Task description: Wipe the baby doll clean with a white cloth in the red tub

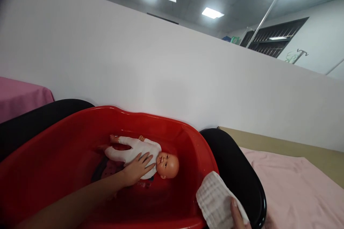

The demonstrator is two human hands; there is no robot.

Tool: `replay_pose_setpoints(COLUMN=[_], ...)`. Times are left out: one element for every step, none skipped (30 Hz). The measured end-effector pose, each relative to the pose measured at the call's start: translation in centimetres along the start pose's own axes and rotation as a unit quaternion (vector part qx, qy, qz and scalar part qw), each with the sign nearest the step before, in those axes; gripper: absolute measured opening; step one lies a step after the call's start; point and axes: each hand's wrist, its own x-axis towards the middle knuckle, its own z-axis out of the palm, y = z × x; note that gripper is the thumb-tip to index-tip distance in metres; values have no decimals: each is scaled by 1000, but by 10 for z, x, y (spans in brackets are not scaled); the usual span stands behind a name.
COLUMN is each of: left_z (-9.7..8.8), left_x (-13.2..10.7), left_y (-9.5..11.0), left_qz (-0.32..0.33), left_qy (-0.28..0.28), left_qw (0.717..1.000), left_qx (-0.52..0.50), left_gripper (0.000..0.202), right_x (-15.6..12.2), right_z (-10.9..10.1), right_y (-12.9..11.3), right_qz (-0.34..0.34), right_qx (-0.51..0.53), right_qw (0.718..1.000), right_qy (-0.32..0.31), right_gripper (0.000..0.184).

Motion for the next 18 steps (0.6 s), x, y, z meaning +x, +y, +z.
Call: replay_pose_setpoints(left_z=[-1,0,2,5,8,11,14,16,19,21,22,23,24,25,25,25,25,24], left_x=[0,-1,-1,-2,-3,-4,-6,-8,-11,-13,-15,-17,-17,-18,-18,-17,-17,-18], left_y=[0,-1,-2,-5,-8,-12,-18,-23,-30,-35,-40,-44,-47,-48,-48,-46,-44,-41], left_qz=[0,-3,-6,-6,2,17,37,59,79,95,105,110,111,109,107,110,114,114], left_qy=[11,20,26,29,31,30,30,30,28,26,29,35,41,48,54,57,59,58], left_qw=[1000,1000,1000,1000,1000,999,999,998,996,995,994,993,992,992,991,991,991,992], left_qx=[1,1,-1,-3,-6,-7,-9,-12,-17,-23,-29,-37,-44,-49,-52,-47,-33,-6], left_gripper=[70,62,57,57,61,71,84,98,106,107,103,97,92,89,88,86,81,74], right_x=[0,0,0,1,2,4,8,12,18,25,32,40,47,53,58,63,66,68], right_z=[15,32,49,67,85,103,120,136,152,167,180,192,203,212,219,224,227,229], right_y=[-5,-11,-18,-25,-31,-36,-39,-41,-40,-37,-33,-28,-21,-14,-7,0,7,13], right_qz=[3,9,15,20,21,18,8,-7,-25,-44,-65,-86,-106,-122,-135,-141,-143,-141], right_qx=[6,14,24,34,40,39,29,15,-3,-21,-37,-51,-67,-85,-107,-131,-155,-174], right_qw=[1000,999,997,994,991,988,986,984,983,981,979,977,974,971,967,963,958,953], right_qy=[-17,-40,-67,-98,-126,-150,-166,-177,-183,-188,-190,-189,-188,-187,-187,-190,-196,-203], right_gripper=[91,93,94,92,89,84,79,75,72,70,68,66,65,62,60,57,55,52])
